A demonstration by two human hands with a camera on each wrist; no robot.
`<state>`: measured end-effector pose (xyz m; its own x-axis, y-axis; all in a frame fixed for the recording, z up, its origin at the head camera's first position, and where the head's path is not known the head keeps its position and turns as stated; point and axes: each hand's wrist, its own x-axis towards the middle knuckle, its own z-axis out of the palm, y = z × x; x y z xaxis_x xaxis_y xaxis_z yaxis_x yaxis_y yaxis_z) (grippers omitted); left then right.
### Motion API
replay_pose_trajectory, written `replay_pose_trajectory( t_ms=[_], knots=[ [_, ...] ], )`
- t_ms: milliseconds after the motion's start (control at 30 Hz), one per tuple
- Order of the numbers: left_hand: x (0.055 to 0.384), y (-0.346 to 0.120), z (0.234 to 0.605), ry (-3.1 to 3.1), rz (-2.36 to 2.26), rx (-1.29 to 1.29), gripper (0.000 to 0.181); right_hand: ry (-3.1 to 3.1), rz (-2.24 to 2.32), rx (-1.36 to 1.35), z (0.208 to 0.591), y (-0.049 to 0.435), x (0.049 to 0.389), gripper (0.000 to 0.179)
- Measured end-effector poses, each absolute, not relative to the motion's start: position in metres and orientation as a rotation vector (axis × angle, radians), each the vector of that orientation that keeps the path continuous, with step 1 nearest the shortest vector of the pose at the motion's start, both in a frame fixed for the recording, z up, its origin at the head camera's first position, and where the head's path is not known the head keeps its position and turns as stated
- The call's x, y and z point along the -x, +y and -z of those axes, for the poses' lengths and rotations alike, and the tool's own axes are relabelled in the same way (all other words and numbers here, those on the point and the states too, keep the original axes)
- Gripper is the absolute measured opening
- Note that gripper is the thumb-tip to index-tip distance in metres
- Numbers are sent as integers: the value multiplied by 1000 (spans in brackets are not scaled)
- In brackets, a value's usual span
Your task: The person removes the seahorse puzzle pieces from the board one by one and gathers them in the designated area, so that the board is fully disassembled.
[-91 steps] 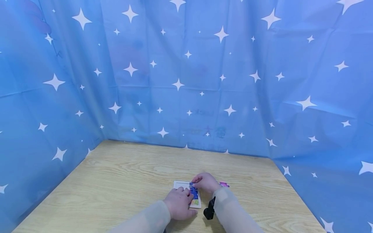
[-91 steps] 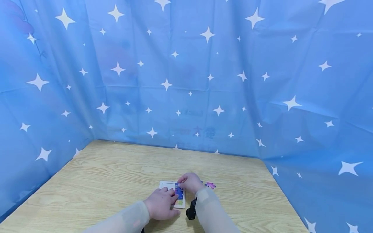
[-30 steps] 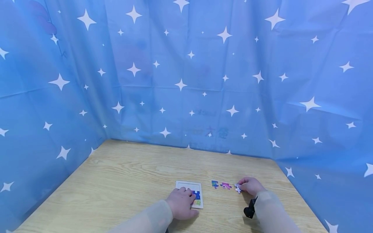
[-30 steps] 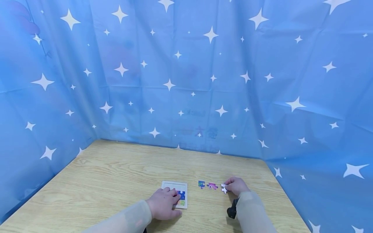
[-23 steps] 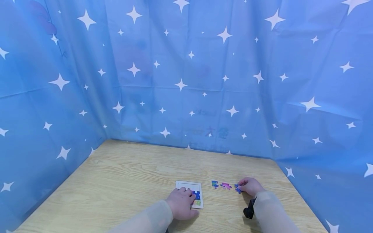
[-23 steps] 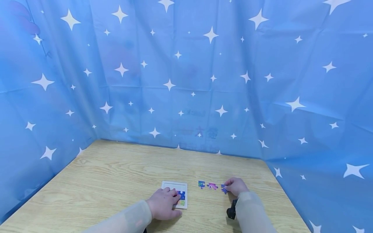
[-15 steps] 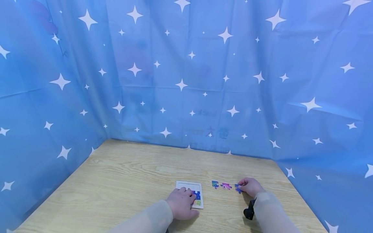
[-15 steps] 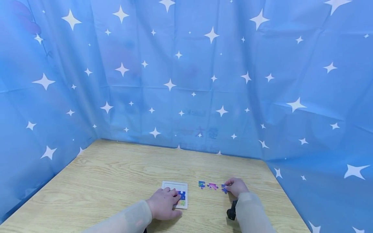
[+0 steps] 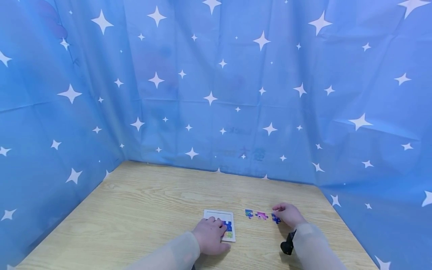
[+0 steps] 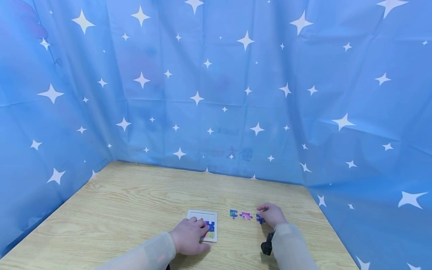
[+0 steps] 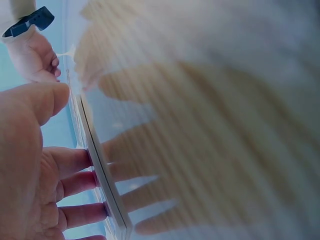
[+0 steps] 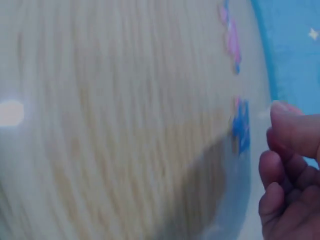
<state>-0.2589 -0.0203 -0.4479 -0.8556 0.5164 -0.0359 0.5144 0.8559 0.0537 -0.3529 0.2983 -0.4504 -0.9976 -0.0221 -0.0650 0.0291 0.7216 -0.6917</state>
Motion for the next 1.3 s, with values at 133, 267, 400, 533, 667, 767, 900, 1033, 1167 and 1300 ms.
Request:
replay_pose_trajectory(
  t_ms=[133, 267, 400, 533, 667, 767, 900, 1033, 1167, 1300],
  knots=[
    [258, -20, 445, 2981, -72, -825, 68, 2824, 1201, 70, 441, 274, 350, 21],
    [257, -20, 446, 2996, -64, -830, 67, 2734, 1310, 123, 435, 240, 348, 18],
    [258, -20, 449, 3013, -50, -846, 66, 2706, 1311, 211, 436, 207, 349, 14],
    [260, -20, 451, 3016, -49, -857, 66, 2672, 1290, 332, 442, 179, 347, 11],
    [261, -20, 453, 3013, -49, -870, 66, 2621, 1280, 421, 448, 157, 340, 8],
    [262, -21, 454, 3020, -51, -878, 66, 2621, 1248, 417, 453, 145, 335, 6],
    [261, -20, 453, 3031, -58, -884, 66, 2652, 1209, 381, 459, 140, 335, 7],
    [260, -19, 449, 3020, -72, -879, 64, 2669, 1195, 338, 461, 139, 335, 10],
    [260, -23, 449, 2988, -91, -898, 67, 2667, 1200, 301, 461, 137, 333, 11],
    [260, -32, 449, 2942, -113, -955, 71, 2661, 1217, 307, 461, 135, 332, 11]
  ],
)
